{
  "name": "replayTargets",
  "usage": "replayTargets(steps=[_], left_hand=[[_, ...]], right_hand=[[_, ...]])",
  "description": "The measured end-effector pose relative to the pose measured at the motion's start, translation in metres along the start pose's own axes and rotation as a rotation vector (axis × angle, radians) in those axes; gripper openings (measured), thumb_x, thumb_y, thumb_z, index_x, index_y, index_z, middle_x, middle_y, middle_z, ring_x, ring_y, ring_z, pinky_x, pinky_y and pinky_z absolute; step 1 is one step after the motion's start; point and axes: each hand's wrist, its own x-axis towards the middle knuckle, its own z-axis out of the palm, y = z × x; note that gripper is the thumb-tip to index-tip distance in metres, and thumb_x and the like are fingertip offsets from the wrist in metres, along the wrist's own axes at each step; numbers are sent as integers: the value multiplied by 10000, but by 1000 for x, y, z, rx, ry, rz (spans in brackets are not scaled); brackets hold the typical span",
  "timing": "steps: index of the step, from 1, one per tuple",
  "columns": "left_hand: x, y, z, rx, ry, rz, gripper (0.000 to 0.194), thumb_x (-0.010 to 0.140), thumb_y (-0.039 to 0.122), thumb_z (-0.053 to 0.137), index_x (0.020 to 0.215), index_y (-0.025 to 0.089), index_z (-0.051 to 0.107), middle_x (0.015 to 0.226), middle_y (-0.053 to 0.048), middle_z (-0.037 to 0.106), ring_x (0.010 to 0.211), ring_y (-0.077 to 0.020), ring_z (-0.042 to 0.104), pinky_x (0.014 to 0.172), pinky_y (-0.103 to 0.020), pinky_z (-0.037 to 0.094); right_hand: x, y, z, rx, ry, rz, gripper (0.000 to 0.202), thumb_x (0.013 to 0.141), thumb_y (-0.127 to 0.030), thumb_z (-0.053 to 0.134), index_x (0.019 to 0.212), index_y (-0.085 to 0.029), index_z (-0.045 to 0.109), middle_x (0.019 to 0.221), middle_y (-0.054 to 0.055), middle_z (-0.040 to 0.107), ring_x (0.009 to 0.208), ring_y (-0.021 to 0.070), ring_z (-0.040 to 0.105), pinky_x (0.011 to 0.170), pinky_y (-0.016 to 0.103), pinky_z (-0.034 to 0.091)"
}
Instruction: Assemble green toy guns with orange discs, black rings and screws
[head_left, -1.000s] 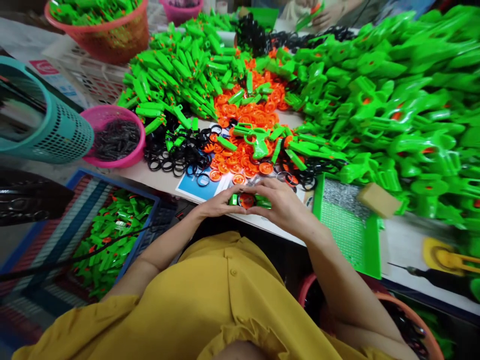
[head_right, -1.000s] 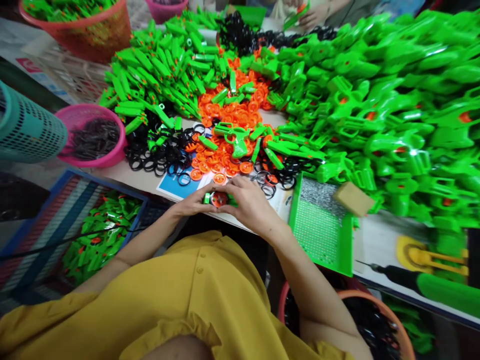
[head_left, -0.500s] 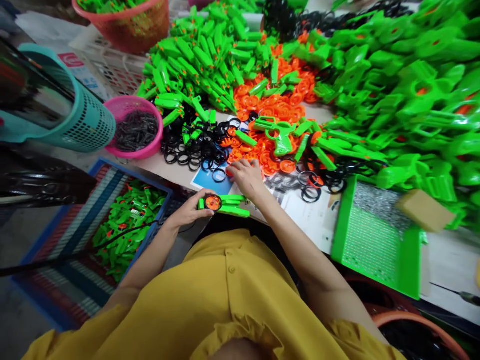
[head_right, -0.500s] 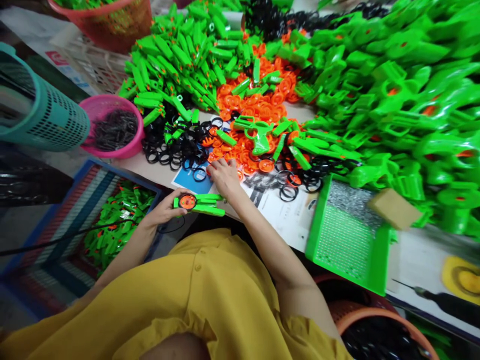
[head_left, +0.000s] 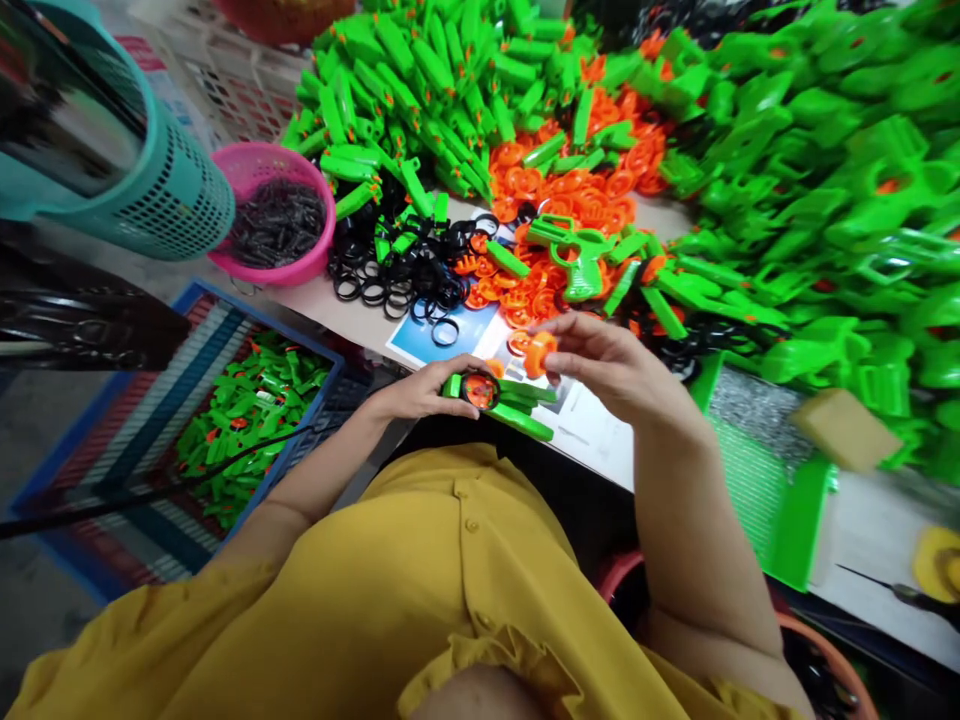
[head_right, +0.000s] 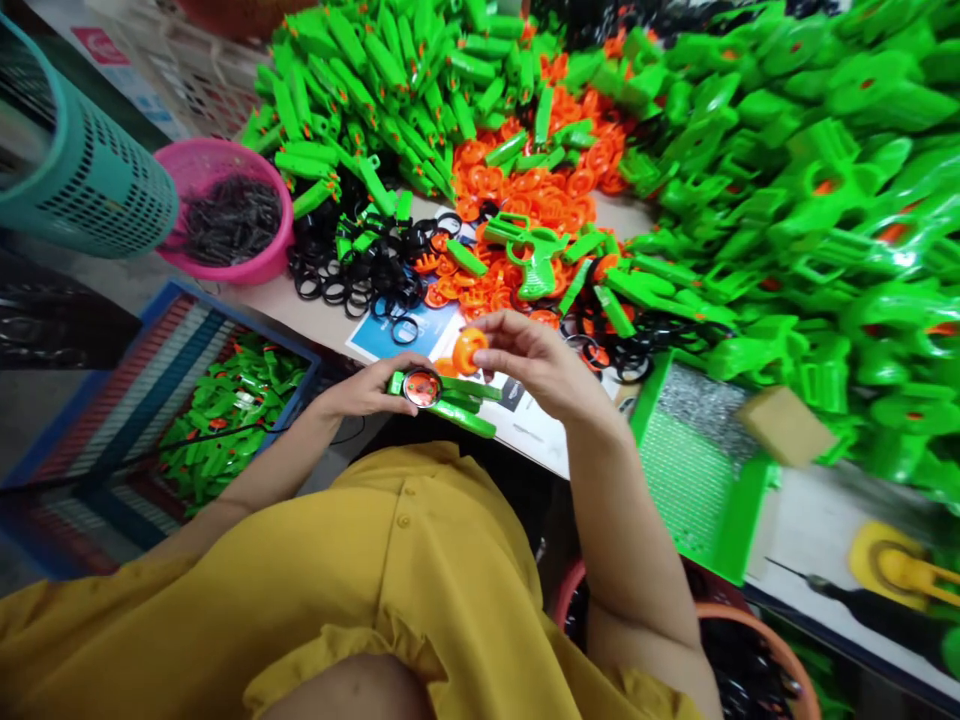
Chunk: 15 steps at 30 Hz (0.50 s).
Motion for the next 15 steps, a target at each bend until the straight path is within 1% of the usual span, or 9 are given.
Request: replayTargets(steps=[2,5,7,10,15], left_hand=[[13,2,5,21,-51,32,622,756,531,776,1236,177,598,1231,-97,629,1147,-263,593,1015,-344,440],[30,3,14,44,-104,71,602,770,512,764,1248,186,598,1256,-90,628,1190,-269,578,1052,-355,419],[39,2,19,53,-132,76,597,772,511,761,1249,190,602,1253,-84,632,1202,-271,572,1062,-357,410],[52,2,23,58,-154,80,596,774,522,754,1250,195,605,1250,-80,633,1218,-275,560,1073,-361,394],[72,2,20,111,-151,120,655,785,528,737,1313,180,566,1245,-98,627,1176,-265,577,1031,-362,418]], right_hand=[[-9,-2,-7,56,-57,90,345,728,-406,839,956,-180,710,851,26,674,661,104,571,598,247,478],[-16,4,-15,57,-86,170,337,717,-373,851,962,-174,731,904,36,689,665,97,579,596,243,477],[-19,10,-19,64,-68,183,341,712,-356,857,972,-178,727,917,35,691,692,100,594,609,238,479],[-23,15,-23,98,-33,192,330,704,-353,864,942,-184,710,844,15,679,714,108,609,627,231,483],[-25,15,-28,141,43,213,327,681,-375,878,905,-191,729,818,-1,667,720,94,603,655,216,493]])
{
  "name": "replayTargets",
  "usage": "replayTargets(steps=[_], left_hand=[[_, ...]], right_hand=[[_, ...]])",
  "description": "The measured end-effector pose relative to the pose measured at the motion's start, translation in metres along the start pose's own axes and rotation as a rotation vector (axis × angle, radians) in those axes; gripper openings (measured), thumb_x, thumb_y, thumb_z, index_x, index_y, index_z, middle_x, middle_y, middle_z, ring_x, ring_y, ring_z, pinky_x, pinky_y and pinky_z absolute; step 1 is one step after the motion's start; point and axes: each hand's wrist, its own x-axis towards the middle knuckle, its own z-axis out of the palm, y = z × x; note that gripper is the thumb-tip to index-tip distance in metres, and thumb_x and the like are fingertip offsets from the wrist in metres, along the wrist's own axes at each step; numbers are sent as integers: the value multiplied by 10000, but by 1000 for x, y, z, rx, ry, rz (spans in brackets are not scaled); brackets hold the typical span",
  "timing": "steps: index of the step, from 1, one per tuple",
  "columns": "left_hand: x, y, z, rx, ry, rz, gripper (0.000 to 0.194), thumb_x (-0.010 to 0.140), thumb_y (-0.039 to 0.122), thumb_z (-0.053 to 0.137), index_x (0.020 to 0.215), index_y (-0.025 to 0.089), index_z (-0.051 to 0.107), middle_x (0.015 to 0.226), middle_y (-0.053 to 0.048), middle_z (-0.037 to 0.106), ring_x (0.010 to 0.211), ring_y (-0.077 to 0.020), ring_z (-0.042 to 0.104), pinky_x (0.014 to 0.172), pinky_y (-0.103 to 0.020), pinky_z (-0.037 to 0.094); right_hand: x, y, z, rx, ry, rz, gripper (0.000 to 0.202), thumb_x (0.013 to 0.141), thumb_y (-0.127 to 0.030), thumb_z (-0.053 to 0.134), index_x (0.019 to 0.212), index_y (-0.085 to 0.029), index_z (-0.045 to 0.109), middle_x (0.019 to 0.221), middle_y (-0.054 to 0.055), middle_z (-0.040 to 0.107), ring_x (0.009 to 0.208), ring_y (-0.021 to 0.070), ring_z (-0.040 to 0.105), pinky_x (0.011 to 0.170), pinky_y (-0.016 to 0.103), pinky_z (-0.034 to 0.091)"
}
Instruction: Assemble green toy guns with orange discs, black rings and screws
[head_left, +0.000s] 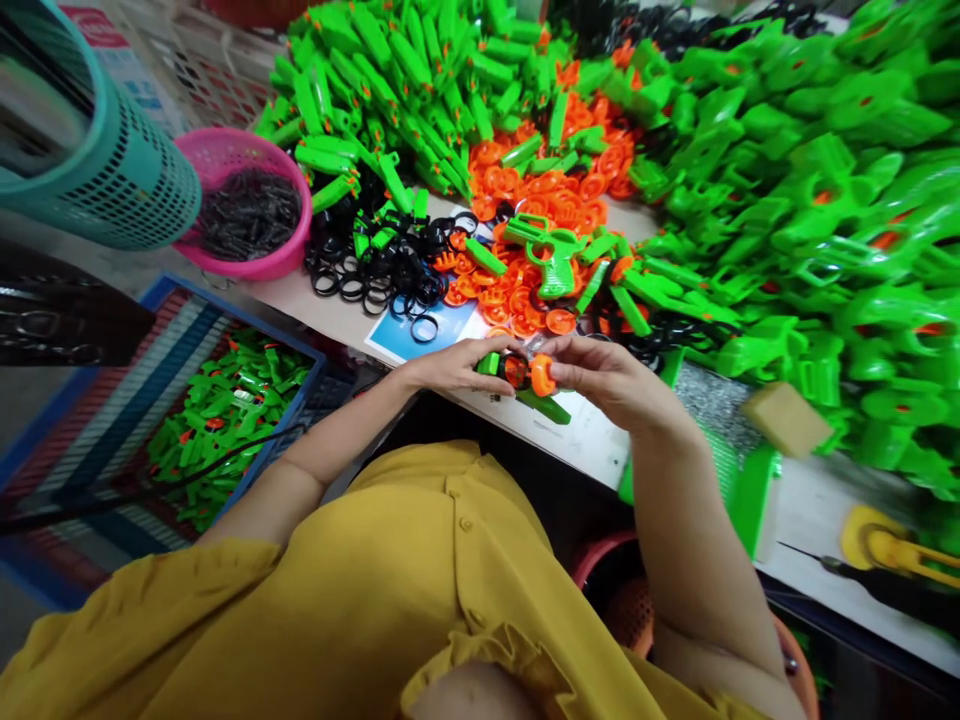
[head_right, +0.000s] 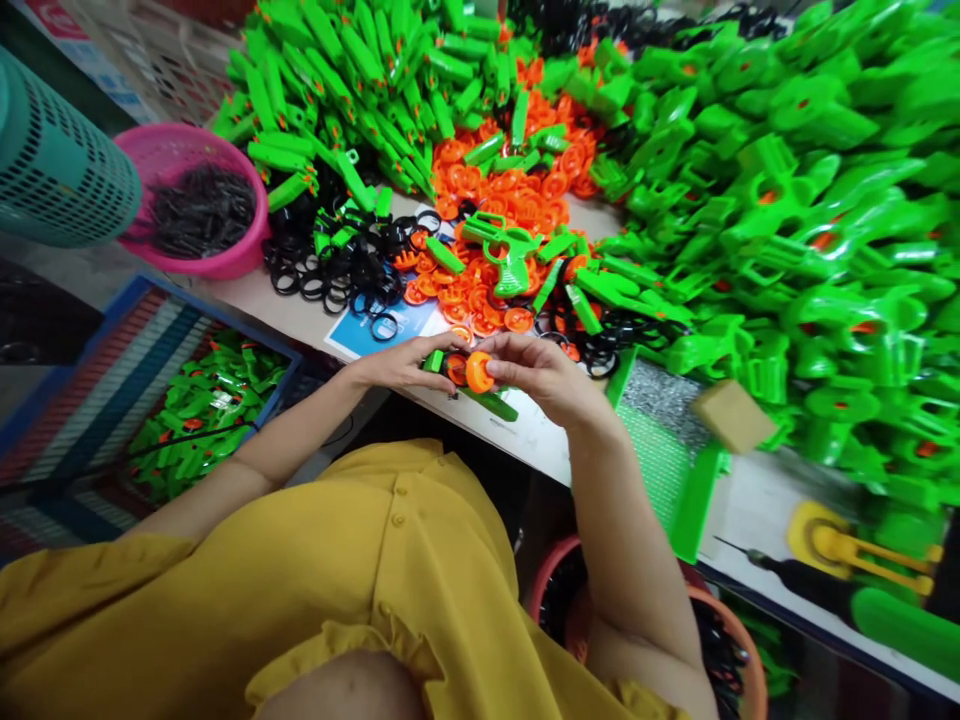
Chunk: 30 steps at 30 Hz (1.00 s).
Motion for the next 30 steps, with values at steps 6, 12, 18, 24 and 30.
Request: replayTargets(steps=[6,12,18,24,30], left_hand=[[11,4,-5,83,-34,48,668,794,554,726,1315,166,572,1282,-119,628,1201,-260,578,1045,-353,417],[12,7,-2,88,-36,60,719,773,597,729,1329,167,576,1289,-124,640,1186,-263,597,1018,-344,436],[12,13,3,63,-31,55,715,789,574,724,1347,159,561,1267,-118,650,1169,-264,605,996,-343,445],[9,16,12,3,15,80,728,783,584,724,1353,162,557,1296,-124,628,1208,-283,577,1024,-367,424],[5,21,25,-77,2,74,666,782,537,746,1305,161,575,1258,-113,632,1176,-274,577,1017,-361,427]], right_hand=[[1,-3,-6,33,82,15,366,615,-392,907,876,-200,738,751,-11,661,620,84,562,580,221,473],[0,-4,-2,-80,78,15,357,628,-429,886,871,-197,764,755,6,675,638,100,568,598,241,490],[-7,-4,7,-360,212,-137,351,731,-465,810,984,-222,789,909,51,713,723,144,599,666,295,518],[-25,-14,16,-729,203,-360,307,879,-468,669,1109,-291,771,1050,73,693,1011,229,640,897,380,528],[-47,-26,19,-978,109,-398,399,842,-450,728,1223,-333,716,1218,81,661,986,230,672,904,388,542]])
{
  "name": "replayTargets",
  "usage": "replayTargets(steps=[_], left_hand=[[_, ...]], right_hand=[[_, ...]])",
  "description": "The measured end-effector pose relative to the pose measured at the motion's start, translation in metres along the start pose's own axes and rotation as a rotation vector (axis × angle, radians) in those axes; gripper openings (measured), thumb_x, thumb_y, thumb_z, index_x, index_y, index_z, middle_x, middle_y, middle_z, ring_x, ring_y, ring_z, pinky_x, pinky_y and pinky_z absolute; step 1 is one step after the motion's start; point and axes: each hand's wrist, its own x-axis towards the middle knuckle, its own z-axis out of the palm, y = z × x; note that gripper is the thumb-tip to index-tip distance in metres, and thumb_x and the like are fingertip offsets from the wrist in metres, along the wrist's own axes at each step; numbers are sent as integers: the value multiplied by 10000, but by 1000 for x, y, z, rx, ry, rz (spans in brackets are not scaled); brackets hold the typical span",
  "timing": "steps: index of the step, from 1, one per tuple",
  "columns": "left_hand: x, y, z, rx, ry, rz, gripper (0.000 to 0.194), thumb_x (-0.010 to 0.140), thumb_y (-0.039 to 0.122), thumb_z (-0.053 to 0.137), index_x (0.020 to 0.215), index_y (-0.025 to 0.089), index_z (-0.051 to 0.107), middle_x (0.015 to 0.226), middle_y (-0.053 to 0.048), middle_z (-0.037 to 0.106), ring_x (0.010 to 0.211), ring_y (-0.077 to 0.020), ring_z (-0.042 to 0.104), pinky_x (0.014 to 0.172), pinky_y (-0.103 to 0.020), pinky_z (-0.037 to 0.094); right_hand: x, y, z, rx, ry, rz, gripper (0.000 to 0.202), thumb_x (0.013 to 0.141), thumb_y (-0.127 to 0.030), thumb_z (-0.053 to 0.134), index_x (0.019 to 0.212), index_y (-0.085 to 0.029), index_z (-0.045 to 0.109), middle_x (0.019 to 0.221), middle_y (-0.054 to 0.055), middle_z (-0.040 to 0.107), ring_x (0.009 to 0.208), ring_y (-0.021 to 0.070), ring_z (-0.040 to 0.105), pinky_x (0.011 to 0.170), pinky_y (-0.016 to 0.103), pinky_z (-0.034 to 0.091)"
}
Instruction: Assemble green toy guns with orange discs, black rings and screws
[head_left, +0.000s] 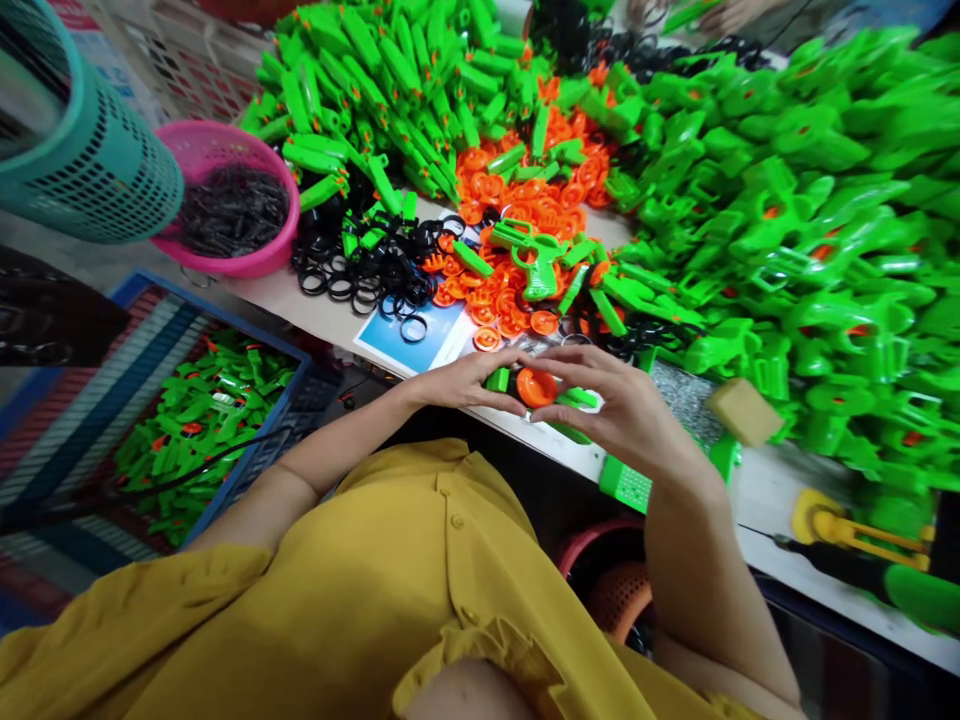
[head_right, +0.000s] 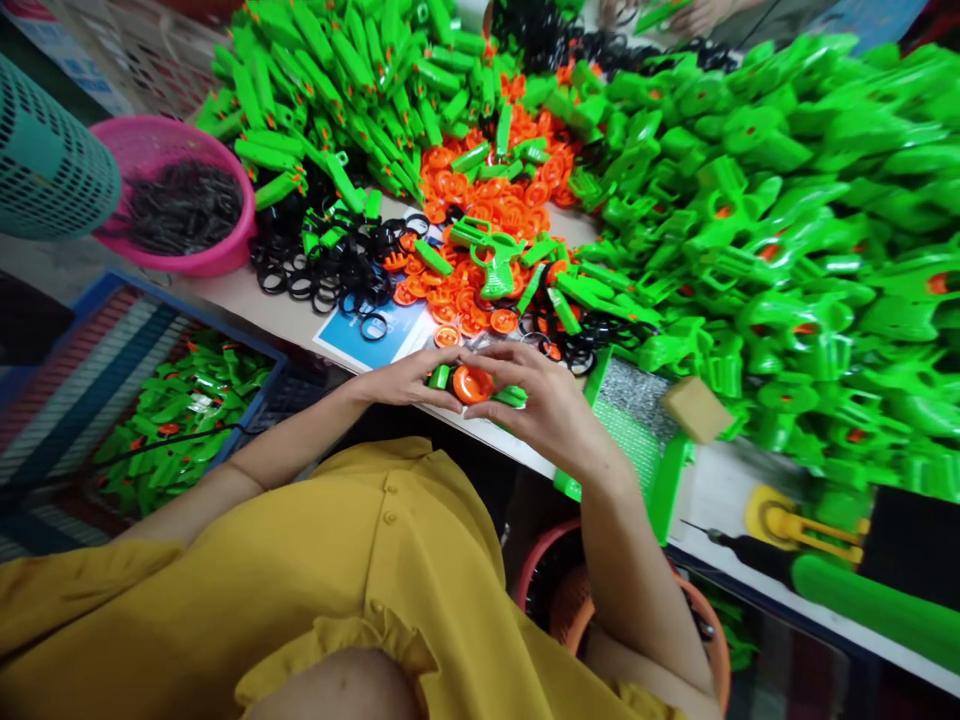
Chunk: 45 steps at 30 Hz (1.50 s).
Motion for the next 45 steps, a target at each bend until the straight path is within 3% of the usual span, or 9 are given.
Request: replayTargets(steps=[4,8,15,22,32,39,45], left_hand=[[5,1,14,-39,-29,-30,674,752,520,779,1292,177,568,1236,-98,635,1178,-279,569,1007,-358,429],[16,-1,28,-76,-79,-47,688,762,524,763,1315,175,549,1264,-95,617,1194,-277,558,1017,-363,419],[40,-1,45,-53,-171,-63,677,795,526,722,1328,153,533,1304,-98,596,1212,-262,539,1030,-338,394],[50,2,54,-6,-223,-73,660,781,602,691,1260,168,561,1155,-61,632,1078,-251,571,910,-317,425],[42,-13,58,-49,-204,-5,665,767,593,726,1257,168,582,1207,-88,636,1146,-270,578,991,-351,422],[39,-16,55,-42,-210,-4,725,739,553,770,1295,133,571,1246,-132,638,1160,-292,587,986,-361,433],[38,-19,52,-41,-184,-9,696,755,530,770,1309,157,573,1224,-104,649,1125,-261,597,967,-331,439]], right_hand=[[-11,5,-8,-41,-7,-7,396,840,-484,721,1203,-327,729,1104,76,698,994,241,669,881,380,548],[-24,18,-13,58,-1,90,468,770,-574,755,1154,-306,753,1074,75,712,886,216,676,804,352,572],[-51,39,-16,292,41,242,472,703,-528,829,1114,-306,758,1143,70,711,1046,262,661,914,410,561],[-62,38,-22,112,38,210,441,743,-540,792,1117,-309,760,1130,73,691,956,242,672,877,409,565],[-65,22,-9,-112,90,136,290,884,-363,688,1162,-314,754,1079,69,741,977,248,699,904,395,548],[-60,23,-11,-60,0,68,254,869,-354,703,1102,-287,780,1143,79,736,982,233,706,888,360,551],[-57,18,-1,-97,94,100,250,874,-343,697,1103,-285,776,1120,73,749,996,243,704,925,396,555]])
